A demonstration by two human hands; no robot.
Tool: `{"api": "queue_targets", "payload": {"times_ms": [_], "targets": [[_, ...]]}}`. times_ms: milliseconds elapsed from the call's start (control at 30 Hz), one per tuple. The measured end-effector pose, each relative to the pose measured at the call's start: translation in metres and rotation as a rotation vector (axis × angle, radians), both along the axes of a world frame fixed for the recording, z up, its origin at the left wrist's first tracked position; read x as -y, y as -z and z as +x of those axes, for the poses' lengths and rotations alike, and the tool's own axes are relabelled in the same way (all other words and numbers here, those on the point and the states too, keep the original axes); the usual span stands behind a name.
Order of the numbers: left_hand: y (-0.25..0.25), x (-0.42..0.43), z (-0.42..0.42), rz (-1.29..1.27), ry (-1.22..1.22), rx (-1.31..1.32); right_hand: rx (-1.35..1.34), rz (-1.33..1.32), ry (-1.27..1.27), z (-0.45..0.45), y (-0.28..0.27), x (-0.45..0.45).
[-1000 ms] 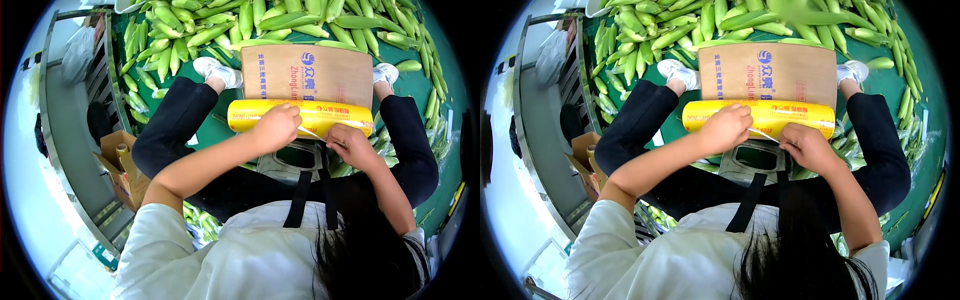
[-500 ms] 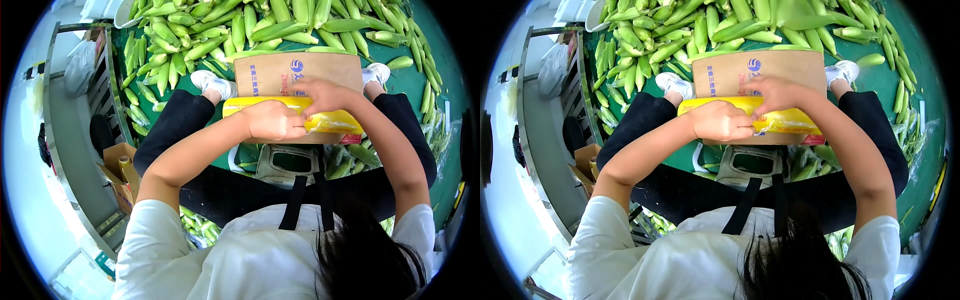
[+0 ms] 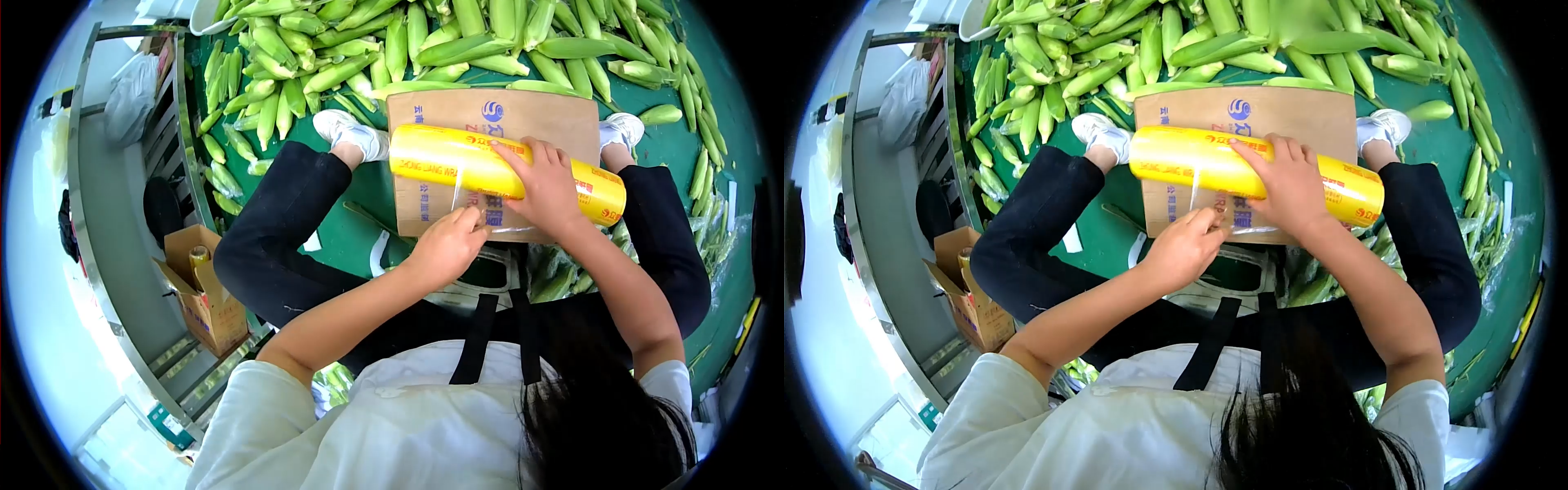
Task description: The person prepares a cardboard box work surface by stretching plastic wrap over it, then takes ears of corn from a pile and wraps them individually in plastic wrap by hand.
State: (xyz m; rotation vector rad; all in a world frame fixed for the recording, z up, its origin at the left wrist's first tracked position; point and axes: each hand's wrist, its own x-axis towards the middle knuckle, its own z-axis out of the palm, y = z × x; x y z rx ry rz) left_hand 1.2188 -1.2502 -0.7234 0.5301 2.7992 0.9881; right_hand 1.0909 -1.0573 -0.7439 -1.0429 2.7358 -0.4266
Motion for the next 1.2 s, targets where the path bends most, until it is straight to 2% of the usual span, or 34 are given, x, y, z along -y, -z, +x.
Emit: {"api": "queue_targets", "payload": {"times_ms": [33, 133, 167, 200, 267, 300, 400, 433, 533, 633, 733, 833, 933, 1033, 1133, 1200], "targets": [[0.013, -0.002, 0.006, 0.012, -0.007, 0.120, 0.001, 0.047, 0.029, 0.005, 0.006, -0.001], [0.023, -0.010, 0.009, 0.252, -0.214, 0.138, -0.082, 0.049, 0.029, 0.020, 0.009, -0.001], [0.017, -0.009, 0.001, 0.402, -0.409, 0.233, -0.084, 0.056, 0.027, 0.020, 0.009, -0.001], [0.025, -0.009, -0.004, 0.480, -0.609, 0.191, -0.087, 0.061, 0.029, 0.020, 0.009, 0.000], [0.035, -0.007, -0.022, 0.933, -1.081, 0.340, -0.090, 0.069, 0.035, 0.022, 0.010, 0.001], [0.032, -0.007, -0.027, 0.974, -1.139, 0.405, -0.093, 0.071, 0.036, 0.022, 0.010, 0.000], [0.022, -0.005, -0.032, 0.347, -0.984, 0.208, -0.107, 0.069, 0.030, 0.021, 0.011, 0.001], [0.027, -0.002, -0.031, 0.032, -0.829, 0.002, -0.108, 0.069, 0.033, 0.022, 0.011, 0.000], [0.016, -0.012, -0.030, -0.072, -0.851, 0.179, -0.085, 0.054, 0.037, 0.022, 0.010, -0.001], [0.016, -0.014, -0.033, -0.041, -0.929, 0.266, -0.078, 0.034, 0.039, 0.022, 0.010, -0.001], [0.021, -0.015, -0.040, -0.146, -0.924, 0.214, -0.077, 0.052, 0.050, 0.024, 0.010, 0.000], [0.020, -0.020, -0.044, -0.109, -0.957, 0.220, -0.085, 0.087, 0.073, 0.029, 0.013, 0.003], [0.028, -0.023, -0.047, 0.089, -1.019, 0.278, -0.083, 0.091, 0.080, 0.029, 0.013, 0.004], [0.037, -0.026, -0.043, 0.259, -1.114, 0.221, -0.062, 0.098, 0.058, 0.027, 0.013, 0.001], [0.048, -0.002, -0.027, 0.103, -1.131, 0.159, -0.056, 0.071, 0.061, 0.025, 0.011, 0.000], [0.044, 0.016, -0.020, 0.161, -1.163, 0.163, -0.027, 0.023, 0.058, 0.026, 0.014, -0.001]]}}
